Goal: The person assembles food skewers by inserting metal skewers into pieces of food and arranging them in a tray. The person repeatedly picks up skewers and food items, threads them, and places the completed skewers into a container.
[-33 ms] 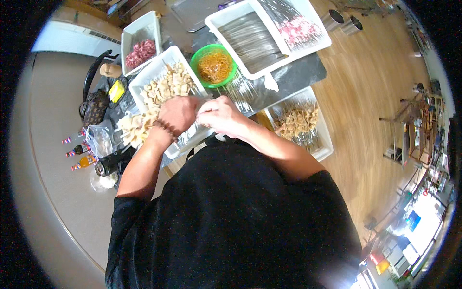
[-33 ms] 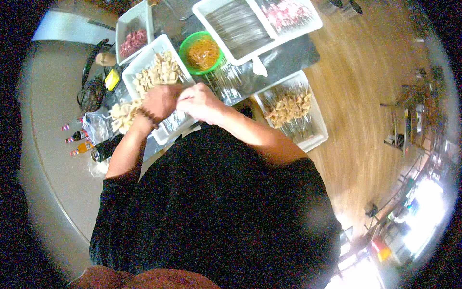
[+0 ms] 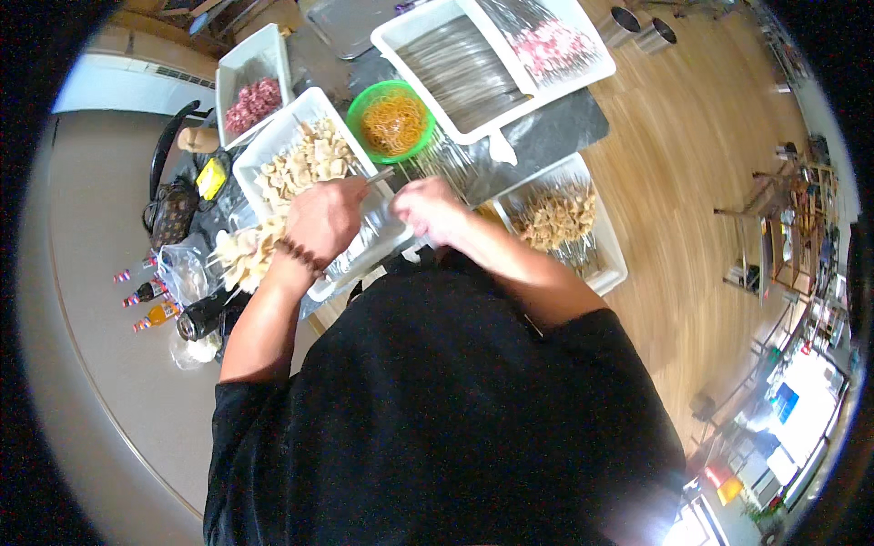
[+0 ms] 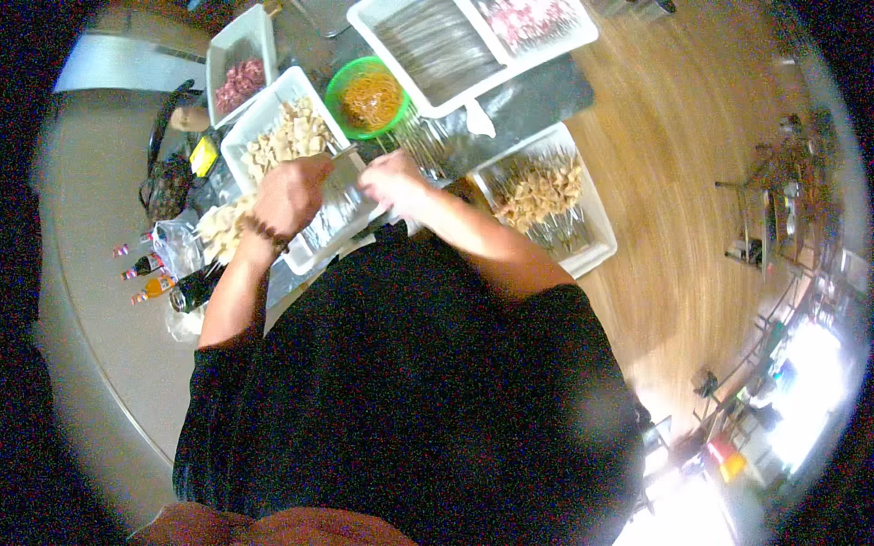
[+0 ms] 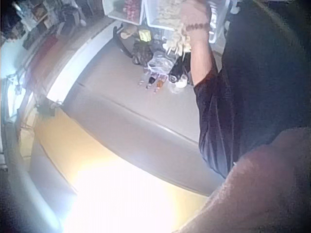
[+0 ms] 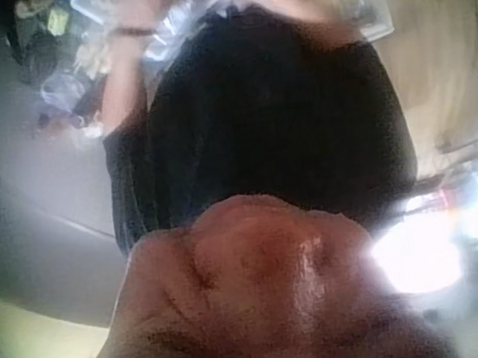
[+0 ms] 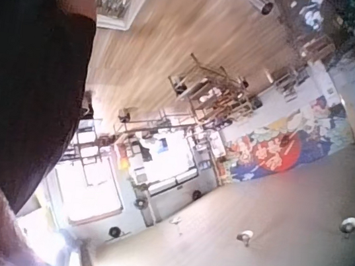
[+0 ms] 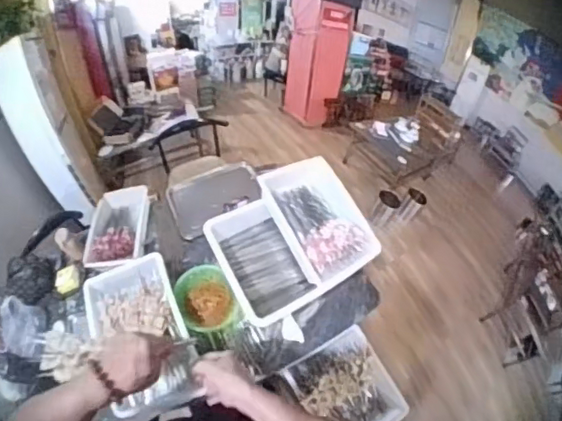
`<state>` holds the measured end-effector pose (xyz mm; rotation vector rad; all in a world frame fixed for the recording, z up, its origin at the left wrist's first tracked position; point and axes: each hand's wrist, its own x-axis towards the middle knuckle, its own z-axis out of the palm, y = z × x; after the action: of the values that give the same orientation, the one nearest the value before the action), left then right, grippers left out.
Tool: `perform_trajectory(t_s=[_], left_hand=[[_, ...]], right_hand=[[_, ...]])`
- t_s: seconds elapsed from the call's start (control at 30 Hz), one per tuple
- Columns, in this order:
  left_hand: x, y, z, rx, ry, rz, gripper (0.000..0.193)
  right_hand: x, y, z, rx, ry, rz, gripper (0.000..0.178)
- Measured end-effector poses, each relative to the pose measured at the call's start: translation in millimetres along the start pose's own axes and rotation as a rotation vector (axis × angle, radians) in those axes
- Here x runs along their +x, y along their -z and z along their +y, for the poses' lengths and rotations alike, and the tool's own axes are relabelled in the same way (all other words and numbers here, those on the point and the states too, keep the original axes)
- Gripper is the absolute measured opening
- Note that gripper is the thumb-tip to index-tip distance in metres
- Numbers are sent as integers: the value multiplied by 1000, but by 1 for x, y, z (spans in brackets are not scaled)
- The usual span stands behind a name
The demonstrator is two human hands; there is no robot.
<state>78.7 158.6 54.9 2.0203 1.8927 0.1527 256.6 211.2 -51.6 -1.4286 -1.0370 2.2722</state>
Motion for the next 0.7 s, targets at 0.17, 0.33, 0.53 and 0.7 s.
perform_trajectory(t_s=[0.17, 0.33, 0.53, 0.7], left_hand=[[-21, -16, 4, 200, -29, -321, 16], [-27, -36, -36, 20, -78, -123, 16], [-60, -19, -20, 20, -369, -142, 18], [-61, -49, -59, -6, -357, -308, 19]], right_hand=[[-4, 18, -32, 163, 73, -91, 10], [-67, -42, -9, -12, 5, -205, 9], [-26, -5, 31, 377, 19, 149, 17], [-109, -99, 28, 207, 96, -13, 10]])
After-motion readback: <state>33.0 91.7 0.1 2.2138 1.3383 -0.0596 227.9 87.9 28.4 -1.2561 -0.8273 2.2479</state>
